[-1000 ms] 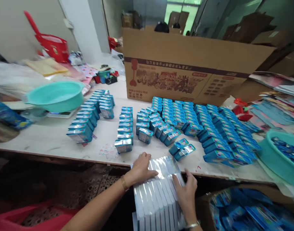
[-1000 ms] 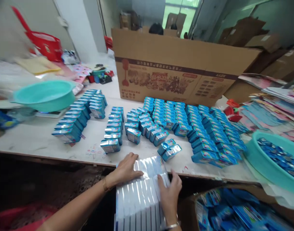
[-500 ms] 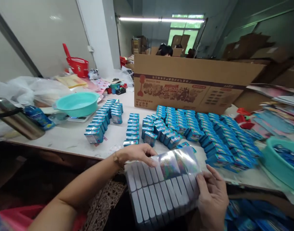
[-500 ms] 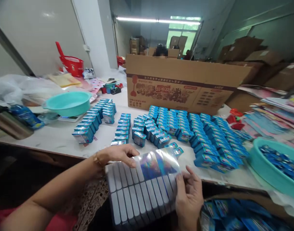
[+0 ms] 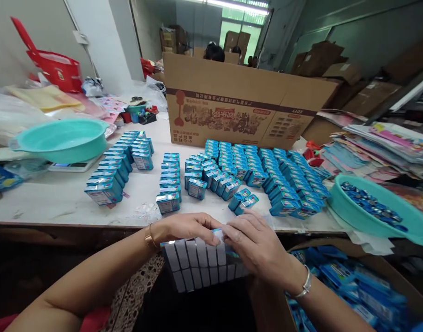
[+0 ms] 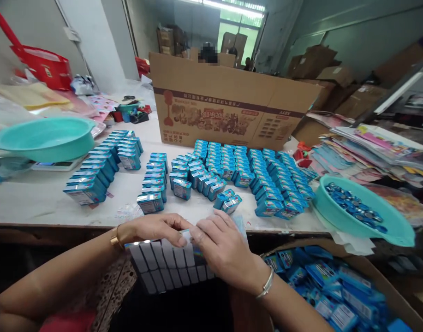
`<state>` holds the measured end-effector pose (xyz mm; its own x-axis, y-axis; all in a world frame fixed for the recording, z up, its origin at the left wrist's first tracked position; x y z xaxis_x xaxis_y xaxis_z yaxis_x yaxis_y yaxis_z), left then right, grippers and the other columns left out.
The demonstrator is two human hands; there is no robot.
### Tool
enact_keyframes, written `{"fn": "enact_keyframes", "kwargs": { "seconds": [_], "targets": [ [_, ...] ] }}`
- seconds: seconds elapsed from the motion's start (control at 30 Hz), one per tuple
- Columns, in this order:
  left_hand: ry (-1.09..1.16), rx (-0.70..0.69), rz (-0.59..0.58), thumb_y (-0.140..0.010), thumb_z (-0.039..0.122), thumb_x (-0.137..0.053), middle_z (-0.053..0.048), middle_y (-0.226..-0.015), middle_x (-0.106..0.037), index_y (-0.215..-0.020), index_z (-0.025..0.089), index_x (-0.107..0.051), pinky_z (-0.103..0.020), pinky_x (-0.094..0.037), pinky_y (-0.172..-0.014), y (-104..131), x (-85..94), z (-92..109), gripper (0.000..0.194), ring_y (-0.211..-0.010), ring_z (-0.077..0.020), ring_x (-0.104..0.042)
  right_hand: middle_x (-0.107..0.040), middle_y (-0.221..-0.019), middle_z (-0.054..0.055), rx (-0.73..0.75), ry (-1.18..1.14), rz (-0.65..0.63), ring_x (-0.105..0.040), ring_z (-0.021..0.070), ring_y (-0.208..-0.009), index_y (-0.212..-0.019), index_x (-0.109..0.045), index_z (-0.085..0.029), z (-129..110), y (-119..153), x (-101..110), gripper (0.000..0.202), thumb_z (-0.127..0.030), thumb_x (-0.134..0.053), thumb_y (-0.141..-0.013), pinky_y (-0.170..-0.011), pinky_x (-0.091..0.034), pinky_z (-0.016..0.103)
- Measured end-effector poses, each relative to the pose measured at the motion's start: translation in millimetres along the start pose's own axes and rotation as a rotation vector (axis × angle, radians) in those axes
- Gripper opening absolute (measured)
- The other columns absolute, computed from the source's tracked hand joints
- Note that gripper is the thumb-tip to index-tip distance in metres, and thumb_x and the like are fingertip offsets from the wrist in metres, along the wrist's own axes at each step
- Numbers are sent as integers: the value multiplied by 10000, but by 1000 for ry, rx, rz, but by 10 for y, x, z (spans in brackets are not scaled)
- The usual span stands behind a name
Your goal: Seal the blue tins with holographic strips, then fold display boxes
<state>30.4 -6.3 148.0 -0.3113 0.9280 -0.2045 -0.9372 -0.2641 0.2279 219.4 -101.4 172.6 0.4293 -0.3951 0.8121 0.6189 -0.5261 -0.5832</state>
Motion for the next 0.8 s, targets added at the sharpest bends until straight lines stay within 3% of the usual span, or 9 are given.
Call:
{"fn": "enact_keyframes", "kwargs": {
  "seconds": [0.13, 0.37, 0.6, 0.8],
  "targets": [
    [127, 30, -12, -679, 268, -783, 76, -640, -600, -843, 205, -778, -187, -357, -585, -64, -56, -130, 176, -578, -74, -422, -631, -900, 79, -146, -203, -140, -558, 187, -820, -1082, -635, -156, 73, -5, 18, 192, -203, -466, -1003, -708, -508, 309],
    [412, 113, -76, -638, 315, -774, 27, -707, -651, -859, 171, -749, -189, -384, -547, -193, -100, -416, 264, -566, -84, -489, -599, -900, 66, -264, -328, -235, -543, 182, -853, -998, -630, -164, 70, 79, 69, 131, -190, -502, -989, -724, -479, 292],
    [401, 73, -119, -667, 357, -762, 31, -742, -677, -863, 182, -753, -201, -437, -651, -206, -118, -376, 263, -648, -114, -532, -609, -875, 65, -188, -163, -162, -510, 173, -788, -1007, -660, -147, 30, 157, 34, 144, -142, -521, -967, -703, -445, 297],
    [378, 47, -136, -727, 316, -693, 27, -812, -690, -916, 188, -757, -239, -438, -779, -180, -113, -332, 237, -760, -142, -579, -670, -906, 101, -62, -47, -15, -579, 196, -858, -1092, -672, -99, 20, 216, -12, 199, -83, -606, -905, -781, -502, 342]
  ]
}}
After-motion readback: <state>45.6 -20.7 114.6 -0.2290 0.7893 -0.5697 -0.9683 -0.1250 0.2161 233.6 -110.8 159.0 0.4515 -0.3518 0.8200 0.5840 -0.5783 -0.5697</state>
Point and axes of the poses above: each hand's wrist, its own y-axis away from the middle knuckle, its own x-axis out of the back of the hand, z = x × y, the point moved 1 cm from there along -y, towards the middle knuckle
